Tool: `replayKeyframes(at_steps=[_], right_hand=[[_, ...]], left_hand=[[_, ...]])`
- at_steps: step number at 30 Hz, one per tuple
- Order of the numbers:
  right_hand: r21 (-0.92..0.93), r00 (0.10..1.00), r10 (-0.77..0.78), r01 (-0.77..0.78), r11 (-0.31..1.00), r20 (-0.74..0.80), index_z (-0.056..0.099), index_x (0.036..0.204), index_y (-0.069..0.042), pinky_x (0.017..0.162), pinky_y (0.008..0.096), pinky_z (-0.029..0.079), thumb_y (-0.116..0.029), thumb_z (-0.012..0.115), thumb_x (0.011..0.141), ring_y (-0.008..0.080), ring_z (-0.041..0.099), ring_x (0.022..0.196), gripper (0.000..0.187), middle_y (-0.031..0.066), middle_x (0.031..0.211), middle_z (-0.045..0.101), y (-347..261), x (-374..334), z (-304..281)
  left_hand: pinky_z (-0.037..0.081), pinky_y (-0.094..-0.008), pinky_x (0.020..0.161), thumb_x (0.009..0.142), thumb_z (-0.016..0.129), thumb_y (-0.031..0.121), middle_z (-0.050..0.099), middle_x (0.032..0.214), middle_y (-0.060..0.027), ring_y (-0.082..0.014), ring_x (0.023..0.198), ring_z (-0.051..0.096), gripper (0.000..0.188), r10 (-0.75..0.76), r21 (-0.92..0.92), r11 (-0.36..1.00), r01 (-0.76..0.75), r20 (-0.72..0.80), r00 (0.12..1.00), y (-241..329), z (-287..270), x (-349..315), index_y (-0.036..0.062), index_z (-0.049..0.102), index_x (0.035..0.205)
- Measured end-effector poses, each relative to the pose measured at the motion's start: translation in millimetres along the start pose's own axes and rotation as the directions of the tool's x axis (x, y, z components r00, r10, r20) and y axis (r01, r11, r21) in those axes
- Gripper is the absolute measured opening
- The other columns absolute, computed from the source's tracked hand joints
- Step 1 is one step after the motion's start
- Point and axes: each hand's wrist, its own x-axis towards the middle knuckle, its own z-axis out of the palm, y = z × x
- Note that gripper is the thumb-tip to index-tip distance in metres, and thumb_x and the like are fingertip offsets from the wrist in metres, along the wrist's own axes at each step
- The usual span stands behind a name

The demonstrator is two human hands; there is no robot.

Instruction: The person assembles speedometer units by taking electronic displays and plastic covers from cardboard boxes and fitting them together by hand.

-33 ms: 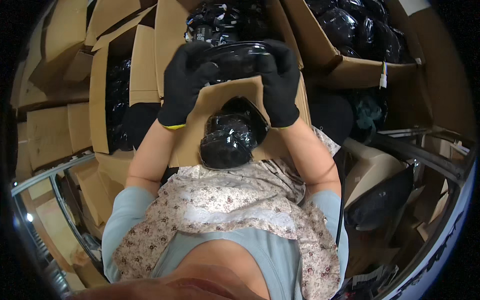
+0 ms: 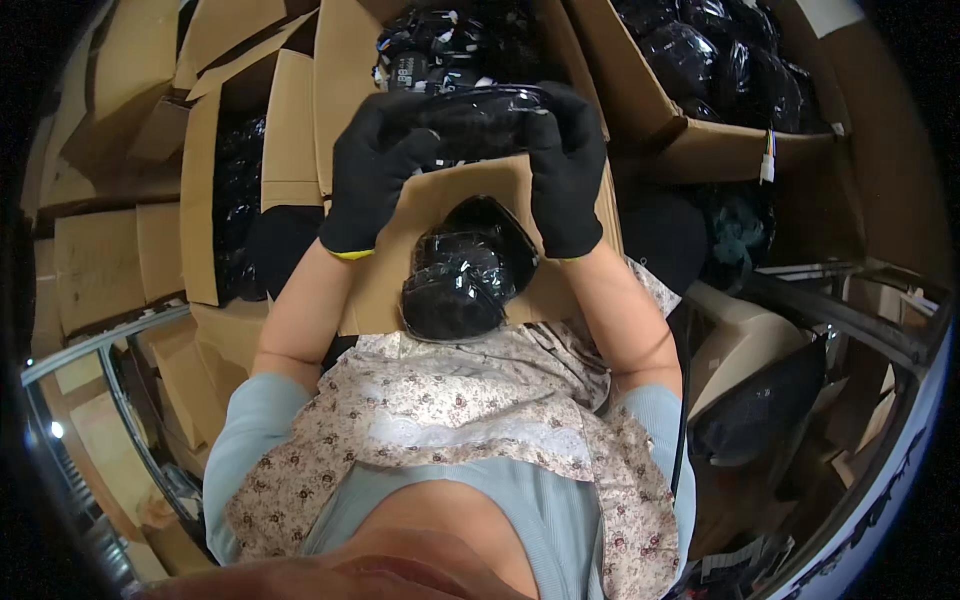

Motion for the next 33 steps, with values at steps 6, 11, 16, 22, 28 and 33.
replayKeyframes(at_steps=[6,11,16,22,28,33], right_hand=[[-0.037,1.000,-0.014,0.014,0.999,-0.001,0.056,0.113,0.000,0.087,0.0276,0.046,-0.013,0.055,0.096,0.0130,0.056,0.097,0.021,0.0067,0.109,0.059,1.6,-3.3,2.6],[0.009,0.989,-0.146,0.146,0.989,0.017,0.056,0.108,-0.001,0.088,0.0294,0.046,-0.011,0.057,0.095,0.0137,0.055,0.097,0.016,0.0067,0.110,0.058,-3.3,-0.7,1.5],[-0.253,0.905,-0.309,0.384,0.888,0.291,0.057,0.105,-0.005,0.088,0.0311,0.047,-0.002,0.069,0.079,0.0194,0.057,0.101,0.028,0.0096,0.112,0.060,-2.7,4.9,-6.1],[-0.199,0.932,-0.363,0.355,0.914,-0.007,0.050,0.125,-0.006,0.098,0.0325,0.041,-0.012,0.065,0.084,0.0203,0.052,0.113,0.044,0.0104,0.124,0.052,-8.9,14.5,2.4],[0.595,0.871,0.318,-0.489,0.638,0.375,0.050,0.132,-0.005,0.096,0.0336,0.045,-0.030,0.046,0.103,0.0163,0.058,0.107,0.039,0.0076,0.122,0.059,26.0,10.9,-0.8],[0.399,0.946,0.226,-0.305,0.865,0.232,0.049,0.132,-0.004,0.093,0.0317,0.049,-0.024,0.060,0.096,0.0160,0.058,0.106,0.043,0.0076,0.123,0.058,10.8,16.6,-12.3]], left_hand=[[0.048,-0.0316,0.082,0.080,0.078,0.016,0.061,0.100,-0.0092,-0.0197,0.090,0.060,0.033,0.313,0.283,0.910,-0.302,0.007,0.950,3.3,0.2,-2.8,0.0009,0.065,0.105],[0.048,-0.0323,0.080,0.077,0.080,0.021,0.061,0.098,-0.0106,-0.0229,0.087,0.060,0.036,0.390,0.274,0.890,-0.364,-0.043,0.920,-3.9,5.3,-5.4,0.0023,0.066,0.104],[0.050,-0.0350,0.081,0.073,0.081,0.016,0.064,0.096,-0.0108,-0.0258,0.089,0.062,0.040,0.460,0.471,0.776,-0.420,0.033,0.887,14.7,5.6,7.2,0.0037,0.065,0.107],[0.051,-0.0321,0.086,0.076,0.077,0.010,0.066,0.110,-0.0073,-0.0198,0.101,0.063,0.045,-0.096,0.029,0.995,0.096,-0.001,0.995,-4.4,-10.0,4.5,0.0026,0.061,0.117],[0.049,-0.0312,0.093,0.090,0.063,0.005,0.061,0.124,-0.0073,-0.0184,0.110,0.060,0.042,-0.099,-0.681,0.723,0.116,0.065,0.993,-40.0,9.9,-0.9,-0.0019,0.052,0.129],[0.046,-0.0326,0.095,0.081,0.077,0.025,0.058,0.127,-0.0096,-0.0202,0.112,0.058,0.061,-0.145,-0.443,0.878,0.181,0.114,0.983,-20.1,7.9,6.0,0.0027,0.051,0.132]])
